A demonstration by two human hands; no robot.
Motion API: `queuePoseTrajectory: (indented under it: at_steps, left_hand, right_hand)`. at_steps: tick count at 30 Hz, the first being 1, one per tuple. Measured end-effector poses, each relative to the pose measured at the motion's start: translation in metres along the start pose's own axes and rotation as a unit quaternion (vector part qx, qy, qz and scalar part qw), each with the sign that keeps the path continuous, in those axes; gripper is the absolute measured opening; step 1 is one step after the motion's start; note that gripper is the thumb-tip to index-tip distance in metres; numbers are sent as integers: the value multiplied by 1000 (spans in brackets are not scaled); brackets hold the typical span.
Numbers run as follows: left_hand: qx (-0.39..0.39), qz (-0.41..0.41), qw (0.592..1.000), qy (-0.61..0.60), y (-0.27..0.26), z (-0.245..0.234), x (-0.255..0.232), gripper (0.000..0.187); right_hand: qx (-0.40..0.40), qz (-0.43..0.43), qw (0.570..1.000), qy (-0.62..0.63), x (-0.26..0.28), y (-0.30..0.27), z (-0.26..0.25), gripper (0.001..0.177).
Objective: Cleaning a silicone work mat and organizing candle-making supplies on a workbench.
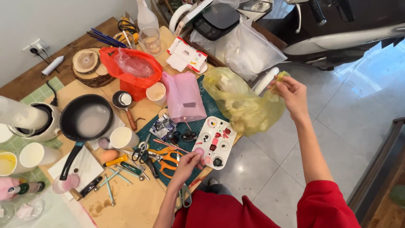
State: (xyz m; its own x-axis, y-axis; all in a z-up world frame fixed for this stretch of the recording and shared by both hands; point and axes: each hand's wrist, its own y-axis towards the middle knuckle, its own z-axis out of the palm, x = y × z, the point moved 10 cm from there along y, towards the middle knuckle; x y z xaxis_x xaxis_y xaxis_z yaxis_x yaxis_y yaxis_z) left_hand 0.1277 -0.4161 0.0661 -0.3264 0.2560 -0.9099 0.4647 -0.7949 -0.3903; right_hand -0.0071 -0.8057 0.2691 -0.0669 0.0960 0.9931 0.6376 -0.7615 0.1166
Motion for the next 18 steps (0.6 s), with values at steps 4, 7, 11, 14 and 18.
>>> queuePoseTrajectory:
  at_steps: [4, 7, 11, 14, 18]
  left_hand:
    - [42, 13, 999, -9, 18, 13, -16, 30]
    - [67, 46, 997, 13, 28, 28, -26, 32]
    - [45, 75, 996, 28, 50, 52, -31, 35]
    - [-14, 169, 984, 62, 36, 100, -84, 33]
    - [24, 364, 926, 96, -9, 203, -166, 39]
  right_hand:
    - [-14, -34, 997, -69, 28, -6, 10, 26]
    - [-48, -79, 916, -390, 70, -16, 21, 25]
    - [-161, -102, 904, -383, 66, -34, -8, 23]
    - [-232, -123, 964, 41, 0, -84, -53, 30]
    - [-289, 53, 778, 555, -191, -169, -68, 46]
